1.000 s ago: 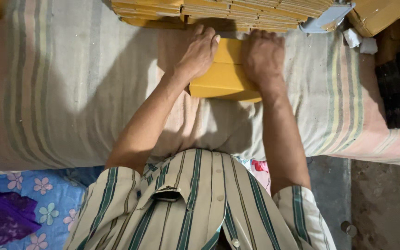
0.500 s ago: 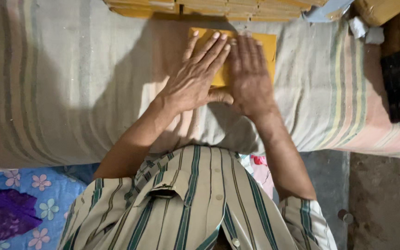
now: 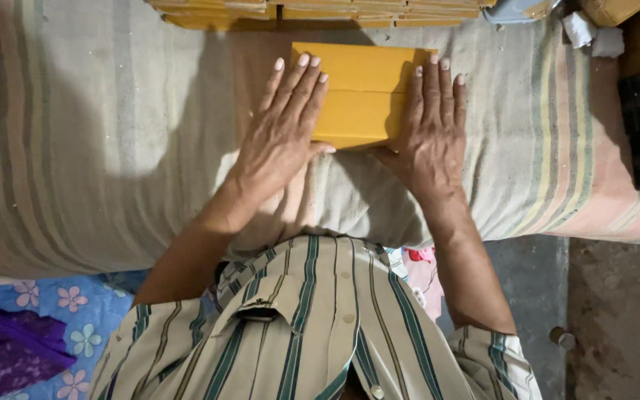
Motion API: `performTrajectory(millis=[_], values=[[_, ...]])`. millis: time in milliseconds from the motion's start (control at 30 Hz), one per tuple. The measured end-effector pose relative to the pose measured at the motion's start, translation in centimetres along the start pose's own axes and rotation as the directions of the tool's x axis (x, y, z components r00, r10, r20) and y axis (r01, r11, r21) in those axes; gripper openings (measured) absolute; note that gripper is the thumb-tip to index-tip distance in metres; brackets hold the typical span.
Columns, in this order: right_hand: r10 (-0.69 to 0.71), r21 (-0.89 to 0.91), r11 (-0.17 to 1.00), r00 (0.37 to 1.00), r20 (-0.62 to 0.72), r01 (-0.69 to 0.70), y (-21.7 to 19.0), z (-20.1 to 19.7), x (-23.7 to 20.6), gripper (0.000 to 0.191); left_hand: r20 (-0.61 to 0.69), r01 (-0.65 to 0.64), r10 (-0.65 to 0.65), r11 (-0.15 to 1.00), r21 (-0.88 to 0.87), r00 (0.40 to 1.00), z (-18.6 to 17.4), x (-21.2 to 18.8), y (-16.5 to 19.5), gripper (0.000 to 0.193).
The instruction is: The person folds flat yellow cardboard boxes into shape, pressing the creases and tucking the flaps, then places each finished box onto a stack beside them, repeating the cycle.
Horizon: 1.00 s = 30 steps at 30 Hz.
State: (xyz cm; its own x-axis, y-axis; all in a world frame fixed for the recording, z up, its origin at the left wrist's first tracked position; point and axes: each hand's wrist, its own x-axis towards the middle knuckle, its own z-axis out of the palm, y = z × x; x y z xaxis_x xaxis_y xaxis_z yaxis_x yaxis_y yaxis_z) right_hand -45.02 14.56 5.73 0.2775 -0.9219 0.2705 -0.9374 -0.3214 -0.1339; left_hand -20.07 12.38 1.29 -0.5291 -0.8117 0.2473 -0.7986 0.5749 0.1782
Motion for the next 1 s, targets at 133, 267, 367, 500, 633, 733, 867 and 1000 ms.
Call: performTrajectory(millis=[133, 267, 367, 500, 633, 733, 867, 1000], values=[[-0.125, -0.426, 0.899, 0.992, -0.034, 0.098, -2.6, 2.6, 0.7, 0.083, -0.045, 0.014, -0.002, 0.962, 0.271, 0.999, 0.8, 1.3, 3.6, 0.082], [-0.16, -0.447, 0.884, 0.987, -0.021, 0.134, -2.9, 4.4, 0.7, 0.074, -0.114, -0.005, 0.014, 0.997, 0.079, 0.993, 1.5, 1.9, 4.8, 0.067], [-0.173, -0.215, 0.963, 0.984, -0.035, 0.162, -1.3, 3.1, 0.1, 0.081, -0.128, -0.004, 0.044, 0.955, 0.297, 0.991, 1.1, 1.3, 3.6, 0.066], [0.025, -0.009, 1.0, 0.998, 0.054, -0.024, -0.3, 0.4, -1.0, 0.107, -0.06, 0.057, -0.068, 0.984, -0.172, 0.996, -0.2, 0.0, 2.2, 0.098], [-0.019, -0.452, 0.892, 1.0, -0.011, 0.012, -2.3, 1.3, -0.3, 0.082, -0.129, 0.083, -0.063, 0.985, 0.154, 0.99, 0.3, 0.6, 3.7, 0.078], [-0.099, -0.451, 0.891, 0.991, -0.096, 0.045, -4.0, 3.3, -0.1, 0.061, -0.213, 0.082, -0.039, 0.977, 0.198, 0.976, 1.7, 1.4, 5.0, 0.067], [-0.098, -0.135, 0.988, 0.977, -0.188, 0.074, -3.2, 4.4, -1.5, 0.05, -0.264, 0.083, 0.011, 0.935, 0.344, 0.964, 2.6, 0.6, 4.1, 0.071], [-0.094, -0.292, 0.956, 0.975, -0.2, 0.032, 0.2, 4.0, -2.8, 0.045, -0.179, 0.032, -0.016, 0.996, 0.089, 0.984, 1.7, -1.1, 2.0, 0.102]])
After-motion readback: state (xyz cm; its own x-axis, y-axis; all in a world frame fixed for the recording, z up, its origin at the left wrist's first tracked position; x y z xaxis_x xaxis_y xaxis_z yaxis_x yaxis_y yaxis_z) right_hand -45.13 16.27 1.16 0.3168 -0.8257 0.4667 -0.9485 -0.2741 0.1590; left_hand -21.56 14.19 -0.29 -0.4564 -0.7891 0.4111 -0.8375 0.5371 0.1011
